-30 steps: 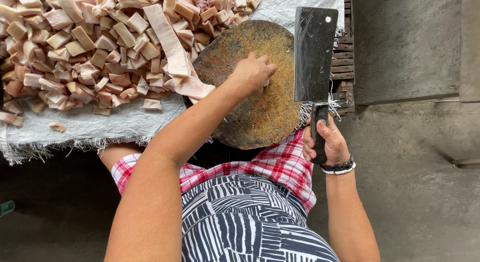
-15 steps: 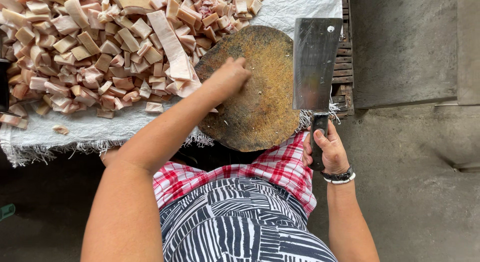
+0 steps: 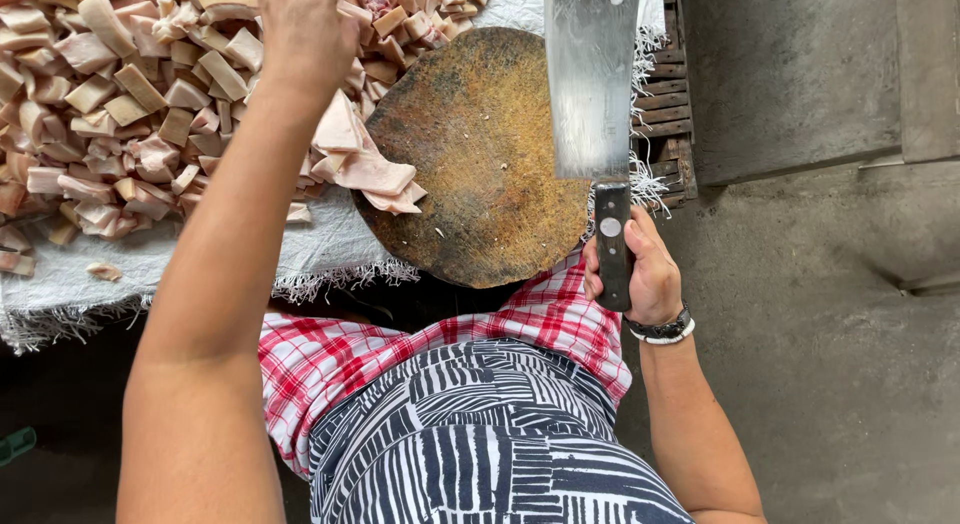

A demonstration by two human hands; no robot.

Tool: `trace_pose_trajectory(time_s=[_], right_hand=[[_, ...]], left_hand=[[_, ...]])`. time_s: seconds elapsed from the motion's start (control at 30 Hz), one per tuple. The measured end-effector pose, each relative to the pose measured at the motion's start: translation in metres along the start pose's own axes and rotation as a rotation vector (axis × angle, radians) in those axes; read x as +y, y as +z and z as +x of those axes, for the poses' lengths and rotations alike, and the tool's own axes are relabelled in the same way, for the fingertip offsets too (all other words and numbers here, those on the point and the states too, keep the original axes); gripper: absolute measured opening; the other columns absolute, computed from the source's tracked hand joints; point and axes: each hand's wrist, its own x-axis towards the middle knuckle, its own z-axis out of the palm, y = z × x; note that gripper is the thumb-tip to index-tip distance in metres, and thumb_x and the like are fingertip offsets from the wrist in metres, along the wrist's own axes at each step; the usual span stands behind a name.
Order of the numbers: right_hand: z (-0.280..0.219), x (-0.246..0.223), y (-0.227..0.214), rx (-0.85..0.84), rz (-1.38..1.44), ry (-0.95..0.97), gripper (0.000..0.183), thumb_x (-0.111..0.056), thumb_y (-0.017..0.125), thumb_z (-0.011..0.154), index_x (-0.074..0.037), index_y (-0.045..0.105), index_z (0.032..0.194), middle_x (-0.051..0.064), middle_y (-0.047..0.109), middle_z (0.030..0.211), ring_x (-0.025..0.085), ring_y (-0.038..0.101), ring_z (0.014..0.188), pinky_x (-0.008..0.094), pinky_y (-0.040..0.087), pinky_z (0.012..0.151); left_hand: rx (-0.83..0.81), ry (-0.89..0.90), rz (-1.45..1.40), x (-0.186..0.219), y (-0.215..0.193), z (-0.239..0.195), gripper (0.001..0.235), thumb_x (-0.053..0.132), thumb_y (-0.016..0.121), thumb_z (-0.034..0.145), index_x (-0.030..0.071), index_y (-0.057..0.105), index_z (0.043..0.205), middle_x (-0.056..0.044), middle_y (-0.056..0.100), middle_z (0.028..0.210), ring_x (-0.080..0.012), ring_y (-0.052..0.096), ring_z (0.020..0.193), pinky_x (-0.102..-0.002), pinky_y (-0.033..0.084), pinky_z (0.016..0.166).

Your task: The person cuts strips of pork skin into small square pieces on a wooden cutting board using a cleaver knife, then takes additional whole pieces of pork skin from a pile on the table to slice them.

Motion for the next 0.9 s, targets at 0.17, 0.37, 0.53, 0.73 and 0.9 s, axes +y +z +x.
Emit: trace_pose_trajectory(time_s=[0.17,0.37,0.53,0.73,0.9], right_hand=[[0.001,0.011,0.009,0.168,-0.477,-0.207,0.036,-0.020,0.067,0.101,-0.005,0.045,0.125,0.008,0.061,0.086,0.014,0.058,0.061,0.031,0.050,0.054],[-0.012,-0.003,0.016,0.533,-1.654,-0.612,0.045,-0.024,0.085,0.090,-0.006,0.056,0.120,0.006,0.067,0.089,0.025,0.068,0.073,0.039,0.053,0.065],[-0.017,-0.006,0.025,0.539,-1.751,-0.580,0.038,-0.026,0.088,0.086,-0.007,0.063,0.108,0.007,0.068,0.091,0.029,0.068,0.078,0.044,0.053,0.072],[-0.021,-0.008,0.039,0.538,-1.730,-0.506,0.045,-0.029,0.088,0.082,-0.005,0.064,0.111,0.011,0.070,0.097,0.031,0.070,0.082,0.044,0.054,0.072],[-0.021,-0.015,0.047,0.535,-1.729,-0.439,0.047,-0.031,0.087,0.081,-0.005,0.064,0.112,0.012,0.071,0.099,0.032,0.070,0.083,0.044,0.054,0.072]], left_hand=[[0.104,-0.015,-0.107,0.040,-0.003,-0.072,0.041,0.012,0.086,0.090,0.015,0.070,0.128,-0.024,0.034,0.161,-0.0471,0.023,0.151,-0.057,0.017,0.127],[0.107,-0.272,-0.213,0.073,-0.005,-0.143,0.040,0.023,0.085,0.094,0.017,0.069,0.130,-0.017,0.030,0.158,-0.0461,0.016,0.152,-0.061,0.018,0.128],[0.051,-0.393,-0.339,0.087,0.016,-0.166,0.047,0.027,0.085,0.087,0.014,0.068,0.129,-0.020,0.025,0.156,-0.0464,0.017,0.147,-0.059,0.021,0.122],[0.103,-0.343,-0.278,0.087,0.034,-0.175,0.041,0.031,0.085,0.087,0.016,0.072,0.123,-0.021,0.023,0.159,-0.0450,0.021,0.146,-0.056,0.025,0.123],[0.161,-0.292,-0.211,0.085,0.046,-0.177,0.043,0.033,0.085,0.086,0.018,0.072,0.124,-0.020,0.020,0.163,-0.0481,0.020,0.150,-0.057,0.022,0.124]])
